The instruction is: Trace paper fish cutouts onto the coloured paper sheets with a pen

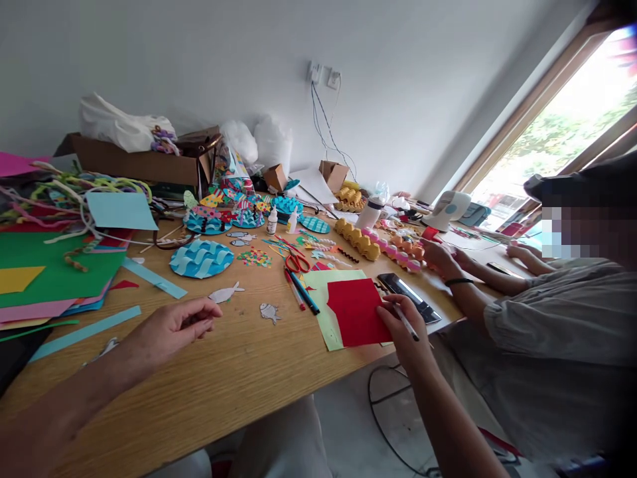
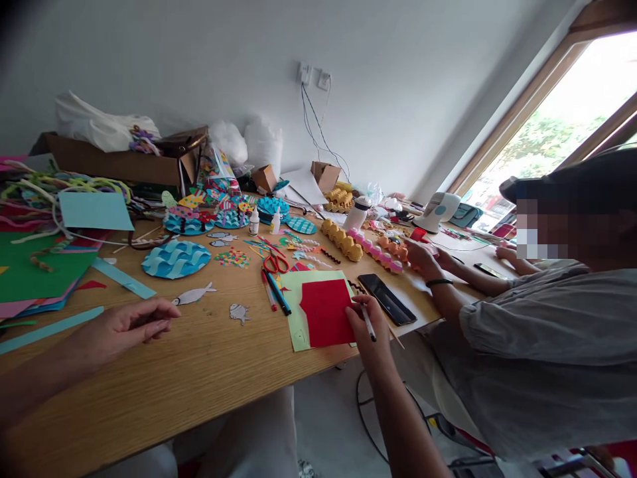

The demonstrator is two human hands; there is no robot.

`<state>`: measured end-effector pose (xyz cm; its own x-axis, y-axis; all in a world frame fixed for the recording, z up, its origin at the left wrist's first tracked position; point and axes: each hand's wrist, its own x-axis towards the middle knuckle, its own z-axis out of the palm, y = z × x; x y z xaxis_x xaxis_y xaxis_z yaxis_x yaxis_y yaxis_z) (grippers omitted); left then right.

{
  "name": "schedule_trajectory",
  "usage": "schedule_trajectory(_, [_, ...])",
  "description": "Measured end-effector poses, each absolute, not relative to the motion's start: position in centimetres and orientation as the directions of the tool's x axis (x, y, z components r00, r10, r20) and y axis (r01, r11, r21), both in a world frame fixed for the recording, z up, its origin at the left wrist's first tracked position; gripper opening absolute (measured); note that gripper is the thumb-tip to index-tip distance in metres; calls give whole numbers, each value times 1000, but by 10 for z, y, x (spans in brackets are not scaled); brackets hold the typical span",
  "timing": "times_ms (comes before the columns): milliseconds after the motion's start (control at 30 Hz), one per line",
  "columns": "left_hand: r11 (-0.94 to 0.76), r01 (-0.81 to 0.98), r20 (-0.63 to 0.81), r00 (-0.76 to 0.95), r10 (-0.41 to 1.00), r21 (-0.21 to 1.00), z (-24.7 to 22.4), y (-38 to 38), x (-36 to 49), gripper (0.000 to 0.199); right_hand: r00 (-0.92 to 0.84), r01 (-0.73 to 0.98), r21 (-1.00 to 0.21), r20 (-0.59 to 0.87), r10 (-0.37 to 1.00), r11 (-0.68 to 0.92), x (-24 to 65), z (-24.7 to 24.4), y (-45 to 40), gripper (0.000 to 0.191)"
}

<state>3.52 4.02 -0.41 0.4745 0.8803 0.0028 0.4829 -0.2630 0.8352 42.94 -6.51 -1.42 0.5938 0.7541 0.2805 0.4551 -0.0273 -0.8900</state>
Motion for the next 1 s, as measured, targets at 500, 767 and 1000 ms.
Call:
schedule_trajectory(500, [-300,674,45,368,929,675,-1,54,-4,34,365,918,-321,444,819,-235,426,-6,-52,28])
schedule_trajectory(767, [-250,707,83,262,961,662,22,76,-28,31,6,790,-562,408,913,246,325,34,-30,19])
schedule_trajectory(1000, [-123,535,51,147,988,836,42,84,-42,41,-258,341,-886,232,938,313,269,30,18,21])
